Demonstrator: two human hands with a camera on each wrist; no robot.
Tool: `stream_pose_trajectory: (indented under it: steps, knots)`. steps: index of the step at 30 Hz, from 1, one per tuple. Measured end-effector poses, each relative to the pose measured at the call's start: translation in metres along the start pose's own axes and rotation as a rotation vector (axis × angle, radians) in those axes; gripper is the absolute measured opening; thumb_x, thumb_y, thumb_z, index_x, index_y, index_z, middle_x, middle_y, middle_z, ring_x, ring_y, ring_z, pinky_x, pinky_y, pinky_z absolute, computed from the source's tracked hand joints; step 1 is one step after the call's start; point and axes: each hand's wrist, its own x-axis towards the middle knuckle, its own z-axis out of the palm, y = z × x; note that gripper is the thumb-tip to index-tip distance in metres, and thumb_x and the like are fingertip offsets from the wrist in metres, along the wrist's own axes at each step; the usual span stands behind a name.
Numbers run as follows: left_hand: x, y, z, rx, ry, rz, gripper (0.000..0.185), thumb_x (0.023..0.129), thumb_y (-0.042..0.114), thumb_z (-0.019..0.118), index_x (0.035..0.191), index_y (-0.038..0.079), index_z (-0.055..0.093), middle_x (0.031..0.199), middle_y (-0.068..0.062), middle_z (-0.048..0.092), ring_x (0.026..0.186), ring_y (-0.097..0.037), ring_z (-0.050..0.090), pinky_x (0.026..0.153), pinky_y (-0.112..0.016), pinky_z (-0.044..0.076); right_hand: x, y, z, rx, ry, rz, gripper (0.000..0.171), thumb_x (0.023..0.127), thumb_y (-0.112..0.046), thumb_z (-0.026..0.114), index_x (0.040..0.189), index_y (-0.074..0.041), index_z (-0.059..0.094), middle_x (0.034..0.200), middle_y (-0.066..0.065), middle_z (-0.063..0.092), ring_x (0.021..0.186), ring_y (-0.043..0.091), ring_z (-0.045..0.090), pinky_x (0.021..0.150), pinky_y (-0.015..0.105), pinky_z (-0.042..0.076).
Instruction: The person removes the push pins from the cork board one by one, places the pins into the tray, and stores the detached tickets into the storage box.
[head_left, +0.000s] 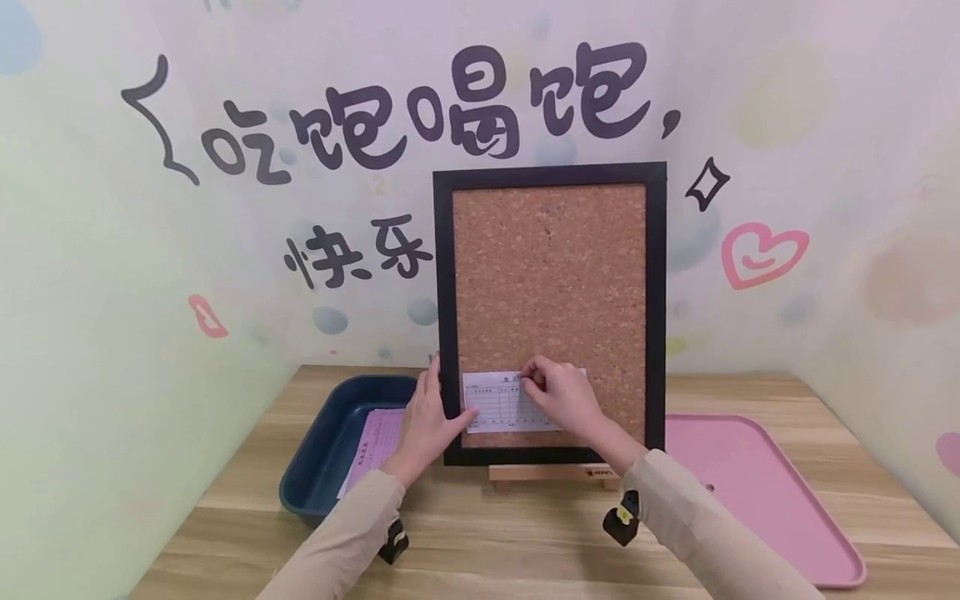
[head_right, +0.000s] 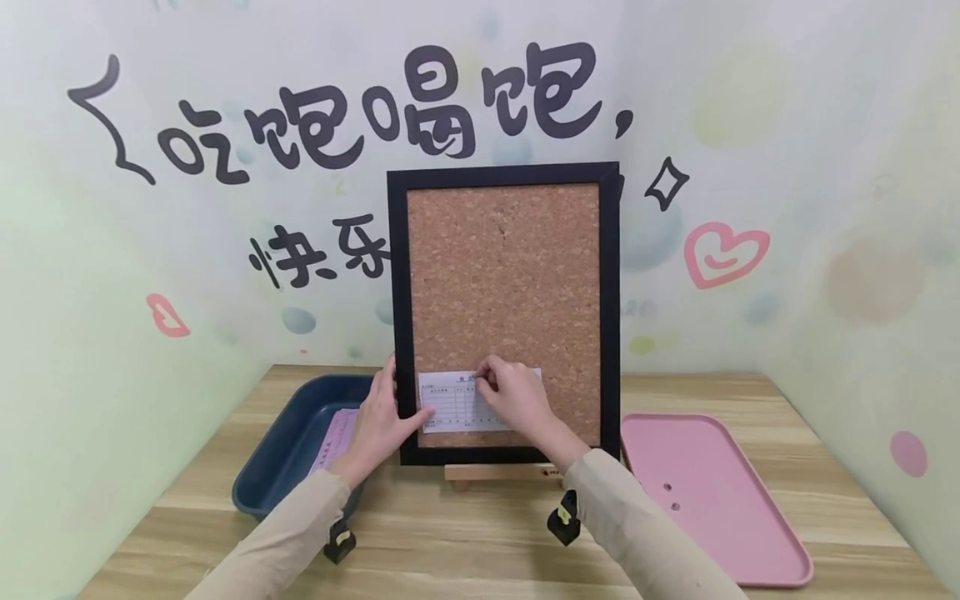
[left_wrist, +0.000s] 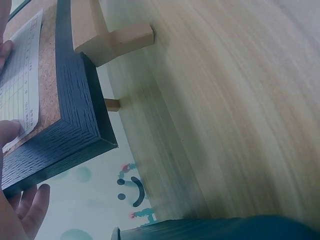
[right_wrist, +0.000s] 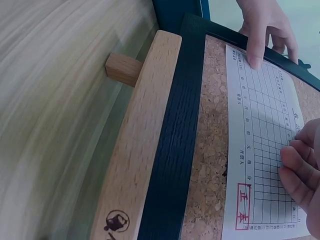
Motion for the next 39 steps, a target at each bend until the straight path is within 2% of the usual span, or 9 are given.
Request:
stream_pose_trajectory:
  steps: [5, 15, 28, 34, 39]
  knots:
    - [-0.0003, 0.0005, -0.0014, 0.002, -0.005, 0.001, 0.094, 0.073, 0.030, 0.076, 0.141, 0.001, 0.019, 0.119, -0.019, 0.046, 0.093, -0.029, 0.057, 0.083, -0.042, 0.047, 0.0000, 0.0007, 0.0000, -0.033, -0.003, -0.024, 0.006, 0.081, -0.010, 0.066, 0.082, -0.006, 0.063, 0.059, -0.006, 0.050, 0.049, 0.005, 0.040, 0.045, 0.019, 0.033]
    - [-0.0003, 0.0010, -0.0009, 0.000, 0.004, -0.003, 0.094, 0.072, 0.030, 0.076, 0.141, 0.003, 0.019, 0.120, -0.019, 0.046, 0.095, -0.030, 0.057, 0.083, -0.042, 0.047, -0.0027, 0.0021, 0.0045, -0.025, 0.055, -0.060, 0.003, 0.083, -0.008, 0.063, 0.081, -0.006, 0.062, 0.059, -0.005, 0.050, 0.048, 0.004, 0.039, 0.043, 0.018, 0.032]
    - [-0.0006, 0.0001, 0.0002, -0.009, -0.006, -0.019, 0.094, 0.073, 0.031, 0.076, 0.142, 0.003, 0.019, 0.125, -0.019, 0.045, 0.100, -0.030, 0.056, 0.086, -0.043, 0.046, -0.0023, 0.0052, 0.0008, 0.074, -0.072, -0.041, 0.005, 0.086, -0.013, 0.062, 0.084, -0.008, 0.062, 0.063, -0.007, 0.052, 0.053, 0.005, 0.042, 0.047, 0.019, 0.035]
    - [-0.0004, -0.0001, -0.0003, -0.001, 0.008, 0.007, 0.094, 0.072, 0.030, 0.077, 0.141, 0.001, 0.020, 0.121, -0.018, 0.046, 0.098, -0.029, 0.055, 0.086, -0.042, 0.046, -0.0029, 0.0077, 0.0004, 0.107, -0.086, -0.052, 0.004, 0.086, -0.013, 0.062, 0.084, -0.009, 0.061, 0.063, -0.007, 0.051, 0.053, 0.005, 0.040, 0.046, 0.020, 0.034]
    - [0.0011, -0.0002, -0.0014, 0.005, 0.038, 0.026, 0.091, 0.069, 0.029, 0.078, 0.138, 0.000, 0.026, 0.117, -0.017, 0.047, 0.096, -0.027, 0.054, 0.083, -0.041, 0.047, -0.0045, 0.0092, 0.0000, 0.139, -0.096, -0.041, 0.004, 0.087, -0.013, 0.060, 0.085, -0.009, 0.060, 0.064, -0.006, 0.052, 0.053, 0.005, 0.040, 0.047, 0.020, 0.033]
